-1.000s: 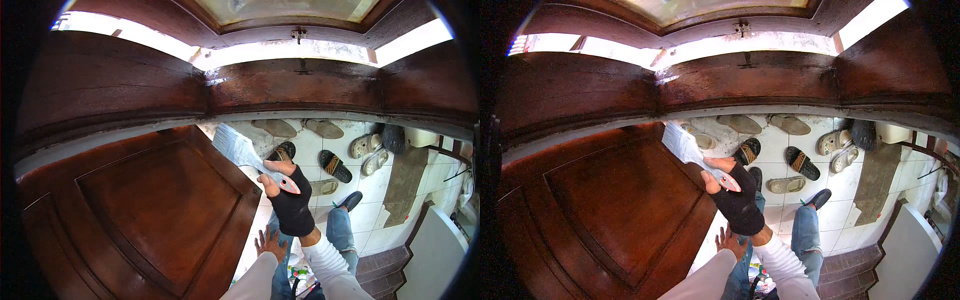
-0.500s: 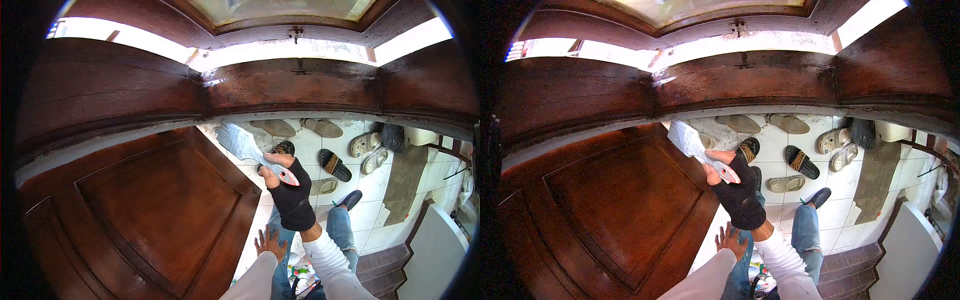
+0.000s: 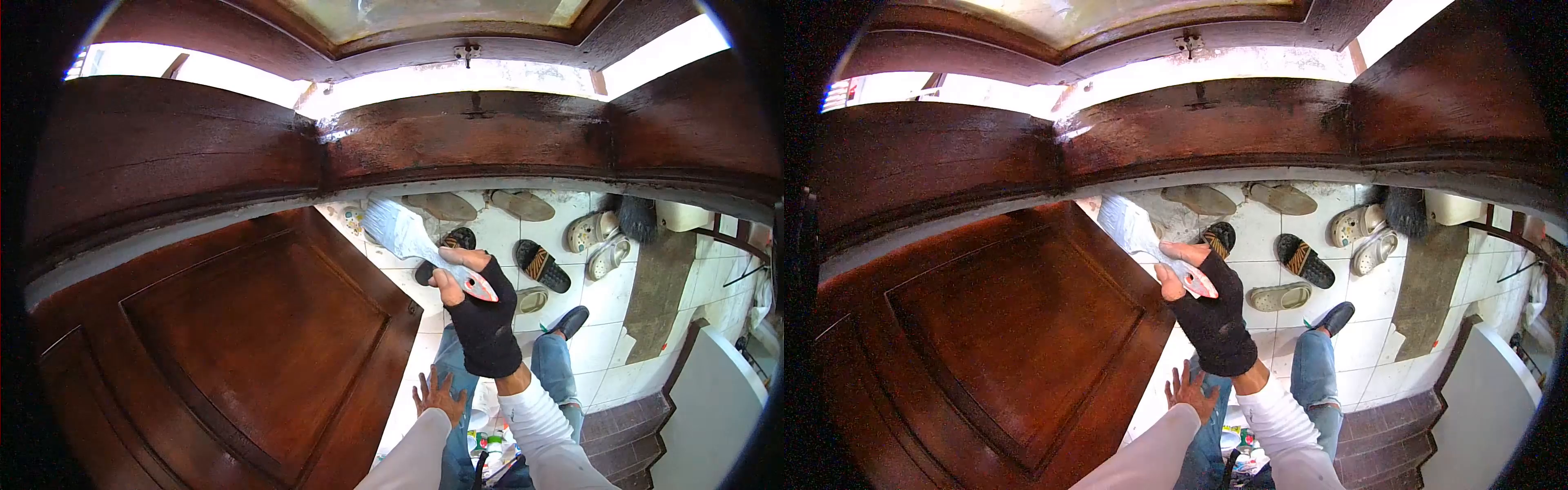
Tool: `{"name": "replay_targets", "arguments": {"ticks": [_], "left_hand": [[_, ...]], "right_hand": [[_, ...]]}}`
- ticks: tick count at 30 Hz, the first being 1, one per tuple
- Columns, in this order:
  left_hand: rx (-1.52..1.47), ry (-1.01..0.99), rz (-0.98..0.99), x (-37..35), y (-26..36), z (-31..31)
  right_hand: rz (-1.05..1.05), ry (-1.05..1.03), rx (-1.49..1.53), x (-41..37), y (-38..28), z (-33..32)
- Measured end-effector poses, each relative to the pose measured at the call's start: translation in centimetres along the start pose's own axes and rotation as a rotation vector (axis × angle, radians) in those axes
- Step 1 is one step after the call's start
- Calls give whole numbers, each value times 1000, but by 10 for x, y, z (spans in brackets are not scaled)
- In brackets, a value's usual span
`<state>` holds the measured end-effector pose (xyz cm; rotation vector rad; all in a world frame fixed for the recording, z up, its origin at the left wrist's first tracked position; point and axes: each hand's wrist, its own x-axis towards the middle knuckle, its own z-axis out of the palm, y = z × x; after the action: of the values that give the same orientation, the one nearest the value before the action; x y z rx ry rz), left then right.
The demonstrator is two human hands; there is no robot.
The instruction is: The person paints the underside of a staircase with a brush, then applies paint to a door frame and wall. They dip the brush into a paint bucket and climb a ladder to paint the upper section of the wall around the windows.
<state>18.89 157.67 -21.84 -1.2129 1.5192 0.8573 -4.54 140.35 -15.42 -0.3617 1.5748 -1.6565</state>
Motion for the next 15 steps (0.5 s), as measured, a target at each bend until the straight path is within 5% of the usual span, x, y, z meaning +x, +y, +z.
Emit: {"name": "replay_targets", "arguments": {"ticks": [15], "left_hand": [[48,-40,-1,0,5,-6]], "right_hand": [[70,39,33,1,-11,-18]]}}
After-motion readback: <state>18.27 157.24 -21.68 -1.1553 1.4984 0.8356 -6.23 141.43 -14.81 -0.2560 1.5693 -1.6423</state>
